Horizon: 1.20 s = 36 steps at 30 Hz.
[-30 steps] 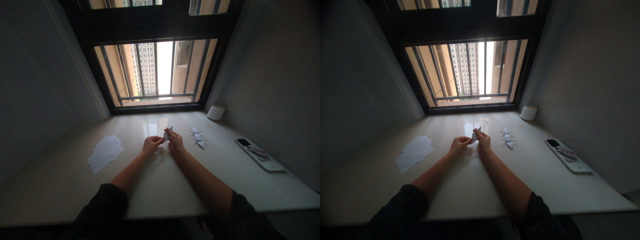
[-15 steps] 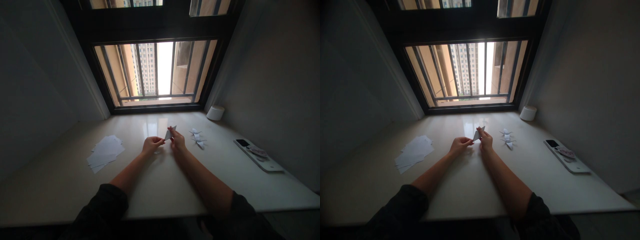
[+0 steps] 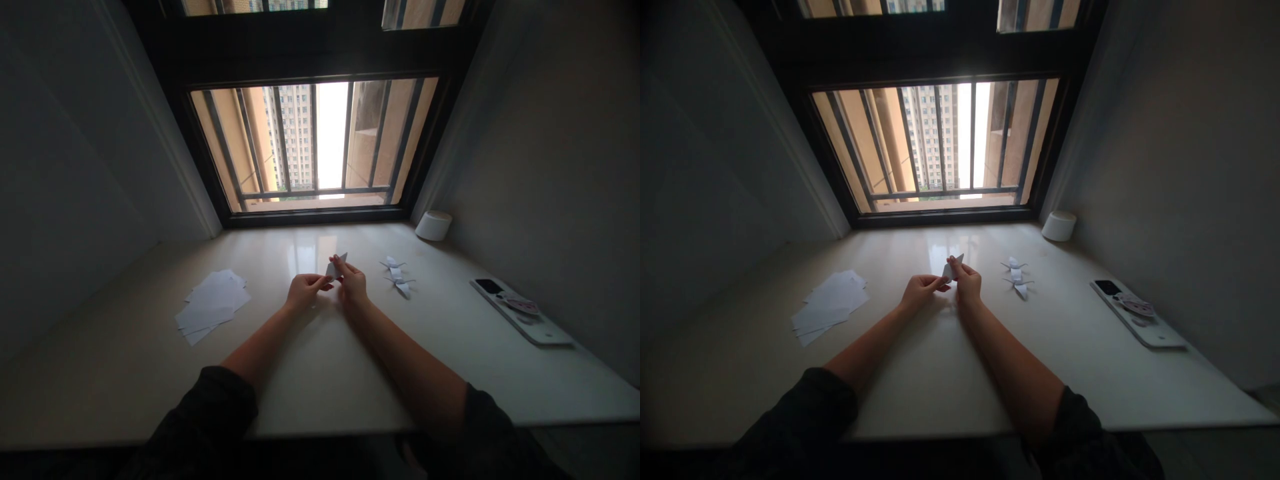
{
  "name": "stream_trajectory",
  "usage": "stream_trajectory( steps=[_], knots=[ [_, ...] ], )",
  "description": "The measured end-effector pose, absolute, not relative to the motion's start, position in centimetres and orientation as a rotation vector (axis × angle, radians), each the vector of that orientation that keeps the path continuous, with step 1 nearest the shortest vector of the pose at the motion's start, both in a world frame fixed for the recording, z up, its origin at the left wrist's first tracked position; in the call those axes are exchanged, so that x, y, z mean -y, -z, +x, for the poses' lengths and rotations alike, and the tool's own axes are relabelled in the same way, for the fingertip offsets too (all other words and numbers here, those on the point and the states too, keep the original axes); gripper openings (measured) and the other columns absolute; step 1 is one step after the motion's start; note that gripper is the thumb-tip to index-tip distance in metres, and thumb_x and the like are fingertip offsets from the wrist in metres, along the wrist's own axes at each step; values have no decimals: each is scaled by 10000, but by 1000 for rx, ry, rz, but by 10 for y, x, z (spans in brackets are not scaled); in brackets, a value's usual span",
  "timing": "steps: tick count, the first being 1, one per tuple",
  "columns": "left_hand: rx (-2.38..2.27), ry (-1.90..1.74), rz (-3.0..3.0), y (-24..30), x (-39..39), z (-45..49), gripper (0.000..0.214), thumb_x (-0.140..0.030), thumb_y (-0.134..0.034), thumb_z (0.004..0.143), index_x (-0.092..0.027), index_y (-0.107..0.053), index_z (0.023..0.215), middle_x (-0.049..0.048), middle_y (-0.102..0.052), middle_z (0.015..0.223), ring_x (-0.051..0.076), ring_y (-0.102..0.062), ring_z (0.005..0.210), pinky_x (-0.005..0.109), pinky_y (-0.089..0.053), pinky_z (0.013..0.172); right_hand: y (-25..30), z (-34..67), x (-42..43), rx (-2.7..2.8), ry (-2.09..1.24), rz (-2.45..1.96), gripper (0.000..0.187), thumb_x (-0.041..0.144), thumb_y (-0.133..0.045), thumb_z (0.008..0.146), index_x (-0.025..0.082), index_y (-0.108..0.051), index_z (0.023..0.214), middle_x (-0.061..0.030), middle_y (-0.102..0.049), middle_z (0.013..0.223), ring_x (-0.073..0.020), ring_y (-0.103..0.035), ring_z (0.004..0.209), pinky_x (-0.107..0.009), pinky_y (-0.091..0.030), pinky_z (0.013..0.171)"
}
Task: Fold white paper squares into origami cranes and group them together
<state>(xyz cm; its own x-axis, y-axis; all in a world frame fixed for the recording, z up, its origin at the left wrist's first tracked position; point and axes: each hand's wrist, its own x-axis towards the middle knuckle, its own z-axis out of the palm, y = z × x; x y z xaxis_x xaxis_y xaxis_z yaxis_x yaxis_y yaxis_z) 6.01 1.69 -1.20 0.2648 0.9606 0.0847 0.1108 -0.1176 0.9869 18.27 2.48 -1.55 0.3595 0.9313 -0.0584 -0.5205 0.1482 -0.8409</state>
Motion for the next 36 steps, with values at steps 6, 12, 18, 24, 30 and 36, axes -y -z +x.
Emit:
stream_trajectory(
  steps=[6,12,18,24,30,36],
  knots=[
    [-1067,-981,1516,7,-16,61,425,-534,-639,694,-138,-734,815,98,-722,734,220,-671,723,304,-493,693,18,187,-29,557,-1053,-1003,350,472,-760,539,171,-723,713,-38,-687,666,-171,-590,634,-272,-397,526],
    [-1010,-964,1554,9,-17,61,423,-531,-608,725,-137,-728,823,95,-723,742,211,-672,727,299,-494,701,17,187,-28,524,-1063,-972,349,460,-771,530,172,-728,721,-34,-685,681,-157,-573,619,-267,-395,525],
    [-1038,-976,1641,10,-16,60,424,-537,-577,746,-138,-713,792,90,-717,736,205,-671,711,292,-489,688,14,188,-26,552,-1038,-995,344,470,-753,557,174,-728,730,-34,-698,712,-158,-584,634,-260,-382,526],
    [-1179,-1086,1789,7,-13,57,401,-535,-503,796,-179,-682,744,54,-708,717,189,-662,688,280,-459,672,13,189,-25,584,-1017,-1049,347,488,-727,588,175,-729,737,-44,-700,743,-153,-578,635,-250,-357,512],
    [-1392,-1236,1775,2,-15,45,394,-533,-471,810,-200,-650,699,40,-709,719,187,-635,664,265,-415,631,11,195,-28,714,-1054,-1075,358,505,-748,554,153,-693,589,-39,-624,561,-131,-506,523,-252,-356,472],
    [-1435,-1229,1757,4,-19,42,391,-534,-488,799,-205,-655,670,38,-704,687,191,-634,658,268,-402,624,19,199,-32,741,-1071,-1043,421,568,-697,600,148,-673,578,-22,-564,500,-112,-475,473,-245,-355,444]
  ],
)
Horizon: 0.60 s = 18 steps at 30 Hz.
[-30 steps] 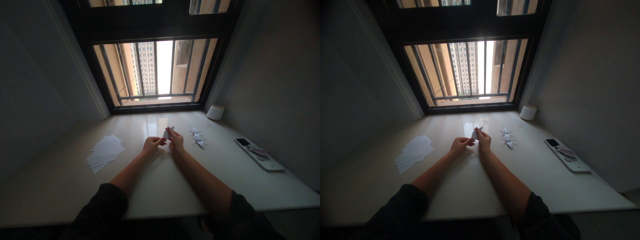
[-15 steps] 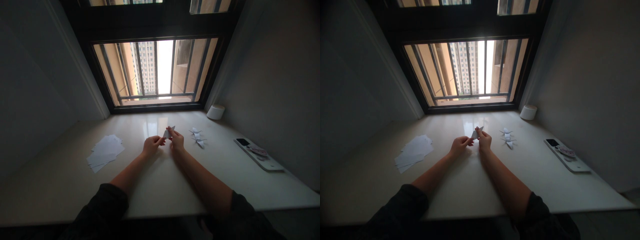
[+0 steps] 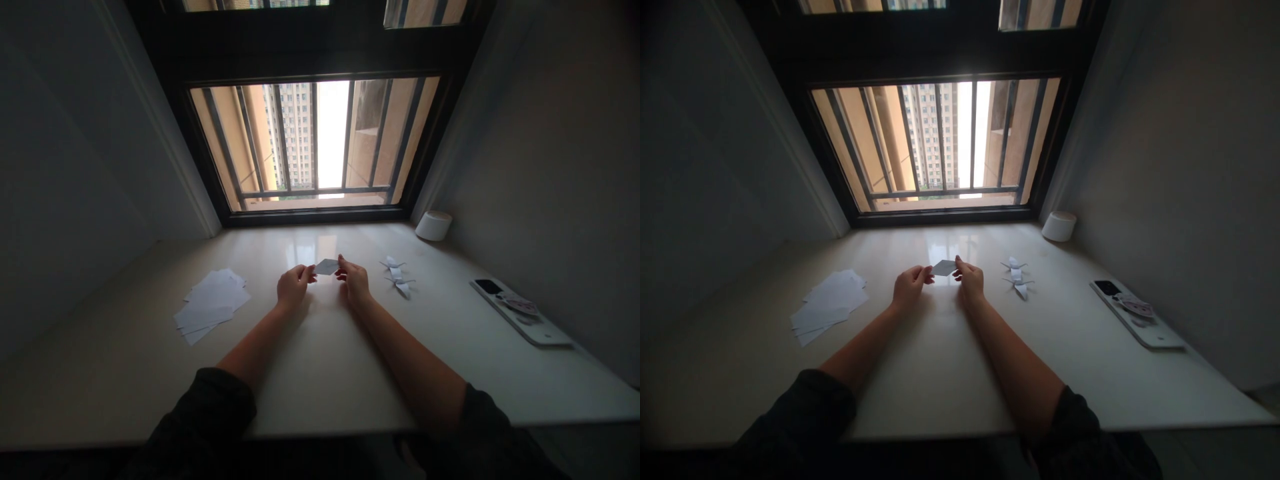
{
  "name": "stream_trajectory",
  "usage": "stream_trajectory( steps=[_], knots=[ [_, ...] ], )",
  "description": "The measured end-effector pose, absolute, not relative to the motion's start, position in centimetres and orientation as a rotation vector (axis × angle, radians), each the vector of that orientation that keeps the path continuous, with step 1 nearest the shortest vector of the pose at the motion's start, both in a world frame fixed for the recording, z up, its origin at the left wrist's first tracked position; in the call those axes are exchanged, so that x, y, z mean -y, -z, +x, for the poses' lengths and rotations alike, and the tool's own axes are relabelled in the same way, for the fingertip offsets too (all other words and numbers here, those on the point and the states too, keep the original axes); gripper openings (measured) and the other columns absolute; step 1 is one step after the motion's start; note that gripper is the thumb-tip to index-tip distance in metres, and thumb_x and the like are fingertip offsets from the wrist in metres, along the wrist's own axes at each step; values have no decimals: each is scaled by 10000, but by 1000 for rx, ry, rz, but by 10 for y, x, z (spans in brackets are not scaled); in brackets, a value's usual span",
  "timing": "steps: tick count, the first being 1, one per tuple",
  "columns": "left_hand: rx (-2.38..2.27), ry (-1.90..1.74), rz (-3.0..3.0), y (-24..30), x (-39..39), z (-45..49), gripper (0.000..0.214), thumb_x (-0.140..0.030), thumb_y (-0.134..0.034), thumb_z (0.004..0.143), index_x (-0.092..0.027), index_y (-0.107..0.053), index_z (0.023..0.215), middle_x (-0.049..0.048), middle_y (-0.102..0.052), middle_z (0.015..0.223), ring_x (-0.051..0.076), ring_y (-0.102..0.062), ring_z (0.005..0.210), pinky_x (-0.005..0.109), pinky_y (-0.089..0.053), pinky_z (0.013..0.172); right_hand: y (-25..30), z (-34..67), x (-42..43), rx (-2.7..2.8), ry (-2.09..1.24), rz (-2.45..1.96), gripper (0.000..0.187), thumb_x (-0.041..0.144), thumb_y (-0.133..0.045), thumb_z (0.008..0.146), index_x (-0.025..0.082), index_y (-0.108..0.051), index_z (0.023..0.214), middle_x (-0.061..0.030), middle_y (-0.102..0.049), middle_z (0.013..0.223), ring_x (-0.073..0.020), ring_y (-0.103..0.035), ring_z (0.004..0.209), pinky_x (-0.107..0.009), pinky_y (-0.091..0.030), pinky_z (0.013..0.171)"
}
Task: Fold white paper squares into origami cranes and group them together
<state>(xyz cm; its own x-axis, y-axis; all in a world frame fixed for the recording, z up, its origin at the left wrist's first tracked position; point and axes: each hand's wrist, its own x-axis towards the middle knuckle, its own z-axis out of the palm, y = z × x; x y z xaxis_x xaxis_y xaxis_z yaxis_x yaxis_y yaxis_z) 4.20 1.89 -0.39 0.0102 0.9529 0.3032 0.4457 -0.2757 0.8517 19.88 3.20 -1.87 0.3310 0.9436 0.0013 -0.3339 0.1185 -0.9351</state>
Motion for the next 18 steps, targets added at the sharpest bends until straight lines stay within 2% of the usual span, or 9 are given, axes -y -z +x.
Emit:
stream_trajectory(
  steps=[2,4,6,8,9,11,15,18],
  knots=[
    [-1412,-1220,1734,6,-19,44,397,-537,-486,799,-199,-658,679,43,-702,685,189,-637,655,270,-408,624,19,199,-32,752,-1089,-1022,467,602,-639,647,140,-698,675,-18,-564,513,-112,-492,470,-243,-369,444],
    [-1384,-1229,1682,7,-20,45,418,-549,-476,801,-188,-658,691,53,-700,688,188,-640,659,272,-416,625,16,198,-30,797,-1112,-961,530,619,-598,678,156,-696,919,-1,-579,547,-121,-535,488,-241,-406,469],
    [-1359,-1247,1610,8,-22,44,445,-567,-470,796,-174,-660,706,65,-698,691,189,-643,666,277,-427,633,9,197,-25,849,-1132,-879,651,595,-621,674,234,-550,1211,27,-609,605,-134,-591,533,-248,-451,526],
    [-1342,-1255,1553,8,-23,42,462,-581,-474,787,-165,-661,719,73,-695,690,194,-646,672,282,-434,641,0,195,-19,958,-1151,-812,782,516,-679,662,297,-378,1350,21,-663,712,-148,-633,613,-271,-482,618],
    [-1336,-1254,1539,8,-24,41,463,-585,-479,782,-163,-662,725,74,-694,689,195,-647,675,283,-436,642,-4,195,-16,1020,-1169,-786,821,453,-725,637,307,-361,1357,13,-681,763,-155,-644,664,-282,-488,669],
    [-1327,-1243,1542,9,-26,39,455,-584,-492,775,-166,-665,733,75,-694,689,199,-648,683,284,-439,639,-9,195,-12,1099,-1202,-760,834,340,-800,550,314,-440,1302,-3,-697,869,-167,-649,724,-301,-493,711],
    [-1322,-1239,1571,9,-27,36,445,-584,-502,769,-174,-668,729,71,-695,693,199,-644,690,285,-442,640,-3,201,-15,1278,-1183,-807,440,268,-802,543,228,-698,969,-45,-697,976,-197,-636,850,-339,-475,816],
    [-1320,-1235,1572,7,-26,36,452,-592,-502,766,-173,-665,711,68,-694,688,193,-637,681,284,-446,640,6,205,-22,1309,-1183,-845,391,259,-786,568,221,-713,950,-46,-703,983,-207,-627,872,-377,-461,845]
  ],
)
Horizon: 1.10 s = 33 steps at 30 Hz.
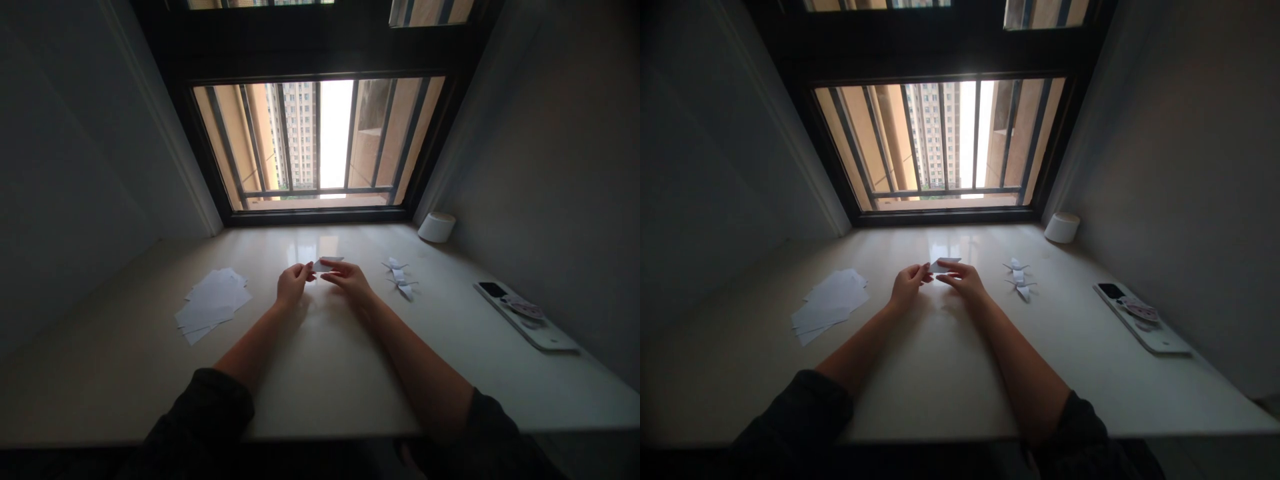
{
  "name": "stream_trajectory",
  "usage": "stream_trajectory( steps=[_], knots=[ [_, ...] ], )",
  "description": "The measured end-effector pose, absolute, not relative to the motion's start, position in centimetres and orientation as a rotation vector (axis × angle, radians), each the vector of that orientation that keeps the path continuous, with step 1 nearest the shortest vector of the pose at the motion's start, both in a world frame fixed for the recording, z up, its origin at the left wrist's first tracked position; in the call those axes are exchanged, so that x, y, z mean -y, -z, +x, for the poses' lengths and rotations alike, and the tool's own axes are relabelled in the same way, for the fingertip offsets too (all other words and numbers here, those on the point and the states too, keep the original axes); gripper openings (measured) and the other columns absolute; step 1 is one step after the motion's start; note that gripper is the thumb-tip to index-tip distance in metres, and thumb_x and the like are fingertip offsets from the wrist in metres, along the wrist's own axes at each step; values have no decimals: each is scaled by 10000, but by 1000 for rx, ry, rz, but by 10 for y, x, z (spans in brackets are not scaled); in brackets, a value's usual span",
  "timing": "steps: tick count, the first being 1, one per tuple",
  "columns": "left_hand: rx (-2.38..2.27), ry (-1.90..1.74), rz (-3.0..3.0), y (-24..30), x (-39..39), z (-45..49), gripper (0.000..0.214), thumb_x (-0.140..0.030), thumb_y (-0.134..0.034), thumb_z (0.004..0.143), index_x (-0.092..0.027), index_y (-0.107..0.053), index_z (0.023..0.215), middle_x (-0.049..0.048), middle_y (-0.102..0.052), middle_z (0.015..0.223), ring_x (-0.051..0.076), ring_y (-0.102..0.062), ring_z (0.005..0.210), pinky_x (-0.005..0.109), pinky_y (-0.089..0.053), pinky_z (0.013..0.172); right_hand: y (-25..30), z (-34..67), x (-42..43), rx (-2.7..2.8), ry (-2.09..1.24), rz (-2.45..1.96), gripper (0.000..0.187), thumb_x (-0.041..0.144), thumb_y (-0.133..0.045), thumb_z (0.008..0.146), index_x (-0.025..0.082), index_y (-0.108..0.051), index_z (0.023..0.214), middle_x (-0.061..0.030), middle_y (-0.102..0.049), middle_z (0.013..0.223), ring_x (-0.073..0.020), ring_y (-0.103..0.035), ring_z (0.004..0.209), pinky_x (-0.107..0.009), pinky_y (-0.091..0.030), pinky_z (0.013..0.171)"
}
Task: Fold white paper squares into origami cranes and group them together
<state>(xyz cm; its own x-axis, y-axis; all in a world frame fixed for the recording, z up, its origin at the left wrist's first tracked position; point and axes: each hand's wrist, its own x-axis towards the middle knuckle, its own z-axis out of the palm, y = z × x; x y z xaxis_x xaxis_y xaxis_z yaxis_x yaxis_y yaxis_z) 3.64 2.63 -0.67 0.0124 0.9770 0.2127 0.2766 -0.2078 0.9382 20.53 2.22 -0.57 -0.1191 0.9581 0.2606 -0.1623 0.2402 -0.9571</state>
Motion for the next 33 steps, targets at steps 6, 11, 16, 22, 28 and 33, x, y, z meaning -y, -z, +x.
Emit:
stream_trajectory(
  steps=[6,11,16,22,28,33],
  knots=[
    [-1321,-1285,1427,2,-27,36,492,-616,-485,764,-154,-650,725,85,-685,700,196,-639,692,281,-460,616,5,208,-25,1176,-1288,-825,435,257,-801,532,214,-716,956,-36,-719,929,-182,-636,812,-329,-468,808],
    [-1140,-1332,1498,-3,-24,36,464,-529,-545,782,-207,-565,1116,56,-699,803,189,-650,794,269,-471,655,3,208,-24,1144,-1314,-795,460,250,-804,532,229,-708,982,-31,-714,960,-189,-633,851,-318,-476,799],
    [-1012,-1297,1712,-5,-18,40,441,-397,-657,742,-237,-585,1147,44,-705,888,183,-656,832,270,-489,716,6,207,-25,1176,-1365,-772,463,265,-798,554,237,-699,1005,-31,-706,1001,-216,-636,911,-357,-466,864],
    [-1023,-1376,1739,-2,-21,39,268,-362,-673,731,-206,-710,945,63,-718,941,220,-671,852,329,-516,779,7,208,-25,1245,-1373,-752,430,286,-788,578,262,-700,998,-25,-681,1079,-235,-604,1023,-372,-436,937],
    [-1056,-1412,1702,-3,-20,38,256,-356,-705,692,-210,-730,901,58,-723,922,232,-672,866,347,-517,815,9,210,-28,1292,-1331,-782,385,321,-763,620,255,-702,995,-45,-667,1110,-242,-583,1064,-376,-432,937],
    [-1009,-1390,1645,-2,-20,39,254,-355,-713,682,-198,-735,880,66,-726,895,237,-674,856,356,-511,827,9,208,-27,1274,-1257,-812,306,350,-754,631,236,-728,914,-58,-703,1014,-237,-626,976,-370,-469,874]
  ],
)
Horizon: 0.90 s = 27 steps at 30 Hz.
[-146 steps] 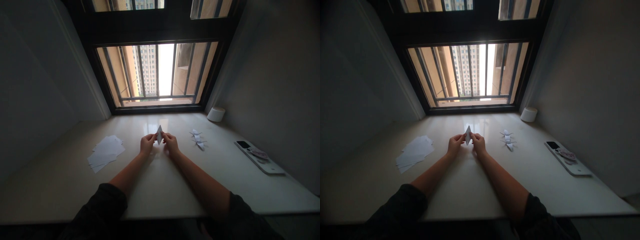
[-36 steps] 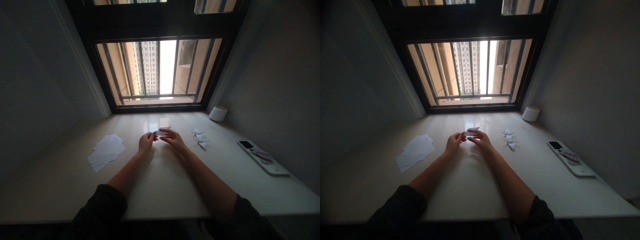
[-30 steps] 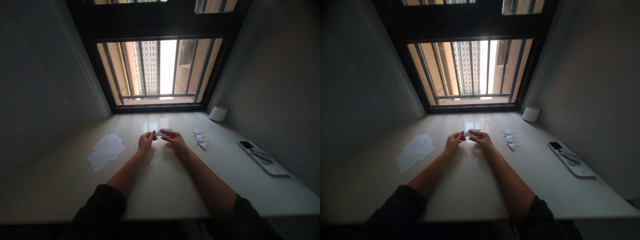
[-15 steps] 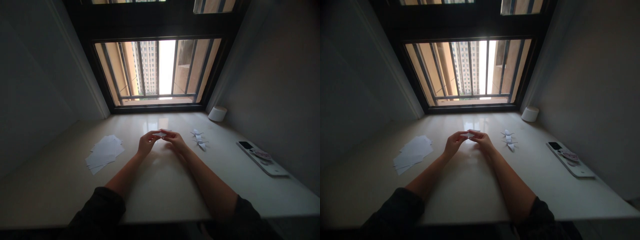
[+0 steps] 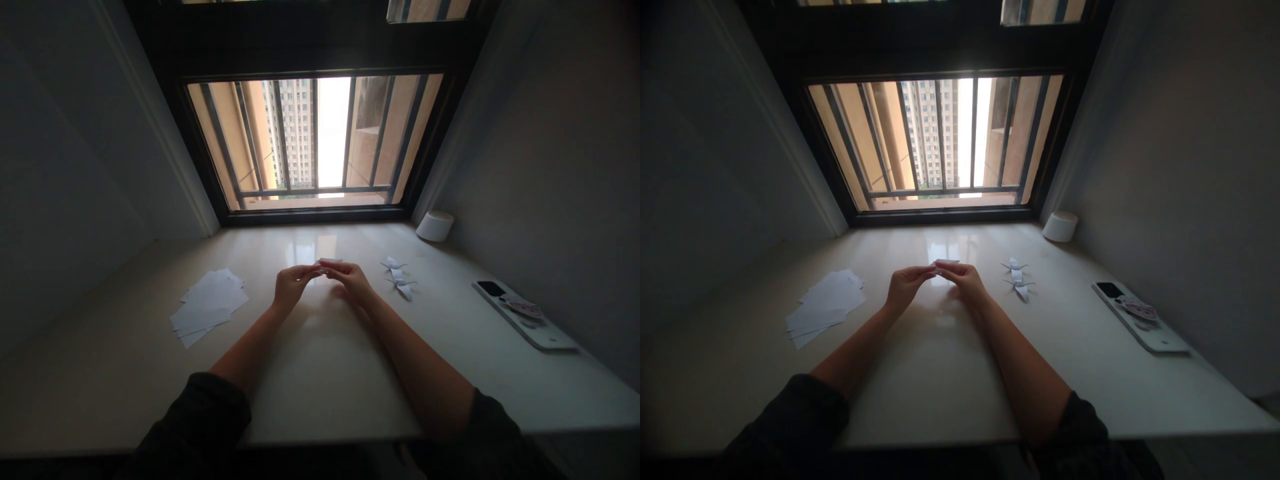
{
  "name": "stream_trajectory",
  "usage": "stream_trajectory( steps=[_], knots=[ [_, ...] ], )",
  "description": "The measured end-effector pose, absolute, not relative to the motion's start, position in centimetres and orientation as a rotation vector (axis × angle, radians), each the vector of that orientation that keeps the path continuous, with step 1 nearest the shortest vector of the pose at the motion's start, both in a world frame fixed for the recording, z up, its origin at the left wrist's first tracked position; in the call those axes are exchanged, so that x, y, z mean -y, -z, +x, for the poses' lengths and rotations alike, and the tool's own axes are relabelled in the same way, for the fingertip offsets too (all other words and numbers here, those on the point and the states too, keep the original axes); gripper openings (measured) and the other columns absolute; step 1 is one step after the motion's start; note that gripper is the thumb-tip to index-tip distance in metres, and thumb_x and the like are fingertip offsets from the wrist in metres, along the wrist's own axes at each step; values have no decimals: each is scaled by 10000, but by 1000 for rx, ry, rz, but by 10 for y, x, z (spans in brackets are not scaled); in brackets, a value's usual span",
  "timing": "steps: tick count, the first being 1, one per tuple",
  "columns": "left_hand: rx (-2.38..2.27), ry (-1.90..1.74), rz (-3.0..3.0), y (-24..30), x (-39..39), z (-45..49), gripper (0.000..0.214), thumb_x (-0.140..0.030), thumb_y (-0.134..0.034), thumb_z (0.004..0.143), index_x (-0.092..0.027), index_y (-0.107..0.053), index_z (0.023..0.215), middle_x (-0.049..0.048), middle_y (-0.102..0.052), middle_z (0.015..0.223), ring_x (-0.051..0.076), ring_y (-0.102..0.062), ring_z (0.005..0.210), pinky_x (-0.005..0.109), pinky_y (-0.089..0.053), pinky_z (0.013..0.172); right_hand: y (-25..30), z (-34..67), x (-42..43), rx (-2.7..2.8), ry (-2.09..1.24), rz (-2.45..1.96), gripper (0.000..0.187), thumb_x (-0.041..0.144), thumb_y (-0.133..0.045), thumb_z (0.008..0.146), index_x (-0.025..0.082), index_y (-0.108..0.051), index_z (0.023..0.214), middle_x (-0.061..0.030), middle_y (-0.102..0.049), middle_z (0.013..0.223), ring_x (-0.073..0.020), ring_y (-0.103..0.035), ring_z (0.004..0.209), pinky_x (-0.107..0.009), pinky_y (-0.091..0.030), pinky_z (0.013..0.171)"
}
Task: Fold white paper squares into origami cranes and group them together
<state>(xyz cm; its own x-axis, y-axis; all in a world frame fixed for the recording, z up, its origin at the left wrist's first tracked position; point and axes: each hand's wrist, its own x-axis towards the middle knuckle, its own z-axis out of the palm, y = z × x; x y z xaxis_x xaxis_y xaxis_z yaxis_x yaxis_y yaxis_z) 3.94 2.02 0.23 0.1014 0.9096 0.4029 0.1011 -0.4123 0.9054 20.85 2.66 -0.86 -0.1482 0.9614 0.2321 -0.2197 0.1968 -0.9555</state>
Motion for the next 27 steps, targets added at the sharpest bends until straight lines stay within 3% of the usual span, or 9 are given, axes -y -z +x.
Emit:
stream_trajectory(
  steps=[8,27],
  knots=[
    [-973,-1316,1483,-4,-19,41,289,-352,-741,647,-167,-737,869,85,-730,829,214,-671,781,327,-511,760,4,206,-24,1220,-1142,-814,193,345,-781,592,209,-737,722,-40,-731,760,-211,-670,766,-371,-503,802],
    [-1023,-1335,1259,-1,-25,42,322,-345,-788,570,-153,-735,824,86,-723,766,194,-656,725,316,-496,699,7,203,-25,1178,-1056,-840,201,347,-788,594,210,-744,734,-44,-730,746,-228,-674,753,-401,-516,802]
  ],
)
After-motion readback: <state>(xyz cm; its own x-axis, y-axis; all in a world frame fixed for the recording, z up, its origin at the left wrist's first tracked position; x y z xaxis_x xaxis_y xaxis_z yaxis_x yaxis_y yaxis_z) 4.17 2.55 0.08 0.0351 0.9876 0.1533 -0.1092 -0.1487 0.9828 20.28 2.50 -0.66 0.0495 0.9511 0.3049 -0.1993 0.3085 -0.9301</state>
